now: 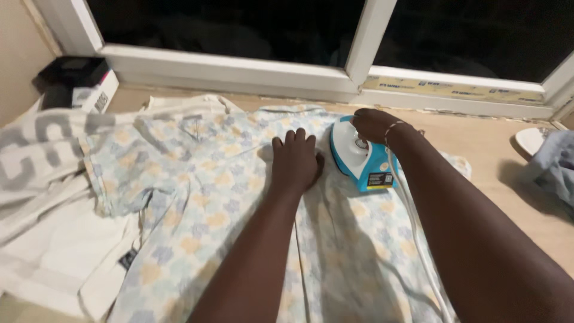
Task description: The person irons a patterned short-sleeved shirt on a wooden surface, smoothing the fabric with one hand while moving the iron with the other. The shirt is flipped over and ironed on the back side as well.
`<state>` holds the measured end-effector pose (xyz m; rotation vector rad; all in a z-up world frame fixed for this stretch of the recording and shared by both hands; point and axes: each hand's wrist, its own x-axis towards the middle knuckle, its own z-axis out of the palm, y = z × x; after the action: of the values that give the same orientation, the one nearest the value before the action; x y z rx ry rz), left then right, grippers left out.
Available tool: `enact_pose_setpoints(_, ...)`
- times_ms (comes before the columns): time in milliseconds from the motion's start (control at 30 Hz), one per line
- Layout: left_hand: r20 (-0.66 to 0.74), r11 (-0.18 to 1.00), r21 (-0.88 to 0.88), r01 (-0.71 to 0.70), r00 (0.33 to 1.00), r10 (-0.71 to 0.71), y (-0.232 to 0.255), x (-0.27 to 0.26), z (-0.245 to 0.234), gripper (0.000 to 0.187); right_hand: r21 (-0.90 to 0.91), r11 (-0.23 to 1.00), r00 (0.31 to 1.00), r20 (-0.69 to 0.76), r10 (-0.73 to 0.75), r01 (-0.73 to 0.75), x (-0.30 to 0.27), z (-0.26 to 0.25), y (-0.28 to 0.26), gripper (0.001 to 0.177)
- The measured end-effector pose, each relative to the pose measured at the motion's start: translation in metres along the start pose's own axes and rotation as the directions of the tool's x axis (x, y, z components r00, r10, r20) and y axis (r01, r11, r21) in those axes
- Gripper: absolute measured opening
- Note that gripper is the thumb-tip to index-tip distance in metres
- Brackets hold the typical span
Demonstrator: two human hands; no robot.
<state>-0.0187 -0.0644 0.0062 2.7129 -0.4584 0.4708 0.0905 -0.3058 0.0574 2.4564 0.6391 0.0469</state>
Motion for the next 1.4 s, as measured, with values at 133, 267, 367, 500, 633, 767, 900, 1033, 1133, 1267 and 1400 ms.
enact_pose_setpoints(133, -0.216, 0.989, 0.072, -0.13, 0.966, 0.143, -0.013, 0.003, 0.035, 0.053, 0.076, 0.992, 0.994, 0.058, 0.095, -0.099, 0.014, 0.011, 0.007, 0.027)
enact_pose_setpoints(267, 0.027, 0.999, 0.027, -0.031, 0.999, 0.03, -0.015, 0.013, 0.018, 0.063, 0.212, 0.972, 0.994, 0.035, 0.1, -0.105, 0.02, 0.002, 0.017, 0.034)
enact_pose_setpoints(367, 0.134, 1.0, 0.015, 0.026, 0.991, -0.028, -0.009, 0.005, 0.01, 0.066, 0.494, 0.797, 0.938, 0.178, 0.297, -0.346, -0.005, -0.021, 0.003, 0.045)
enact_pose_setpoints(500, 0.115, 0.999, 0.027, 0.03, 0.993, -0.033, -0.006, 0.008, 0.006, 0.067, 0.534, 0.612, 0.811, 0.418, 0.409, -0.584, -0.048, -0.068, -0.026, 0.054)
enact_pose_setpoints(633, 0.091, 1.0, 0.02, 0.022, 0.996, -0.024, -0.011, 0.005, 0.012, 0.064, 0.531, 0.651, 0.839, 0.382, 0.387, -0.542, -0.068, -0.072, -0.032, 0.051)
enact_pose_setpoints(767, 0.102, 1.0, 0.024, 0.016, 0.995, -0.018, -0.01, 0.007, 0.016, 0.064, 0.546, 0.65, 0.849, 0.35, 0.396, -0.528, -0.054, -0.047, -0.021, 0.047)
enact_pose_setpoints(900, 0.109, 0.999, 0.03, 0.023, 0.994, -0.026, -0.012, 0.008, 0.016, 0.065, 0.171, 0.978, 0.992, 0.062, 0.111, -0.121, -0.035, -0.023, -0.006, 0.04)
enact_pose_setpoints(1033, 0.117, 0.999, 0.039, 0.025, 0.993, -0.03, -0.01, 0.008, 0.013, 0.065, 0.454, 0.777, 0.899, 0.26, 0.351, -0.435, -0.026, -0.039, -0.004, 0.035)
enact_pose_setpoints(1133, 0.129, 0.999, 0.036, 0.021, 0.991, -0.026, -0.009, 0.009, 0.011, 0.065, 0.446, 0.775, 0.894, 0.253, 0.37, -0.447, -0.016, -0.034, 0.003, 0.033)
enact_pose_setpoints(1267, 0.14, 0.999, 0.032, 0.028, 0.99, -0.032, -0.011, 0.009, 0.007, 0.066, 0.126, 0.983, 0.984, 0.131, 0.119, -0.135, 0.007, -0.006, 0.02, 0.042)
enact_pose_setpoints(1400, 0.135, 0.999, 0.022, 0.026, 0.99, -0.029, -0.011, 0.007, 0.009, 0.067, 0.511, 0.69, 0.857, 0.363, 0.367, -0.512, -0.01, -0.014, 0.018, 0.039)
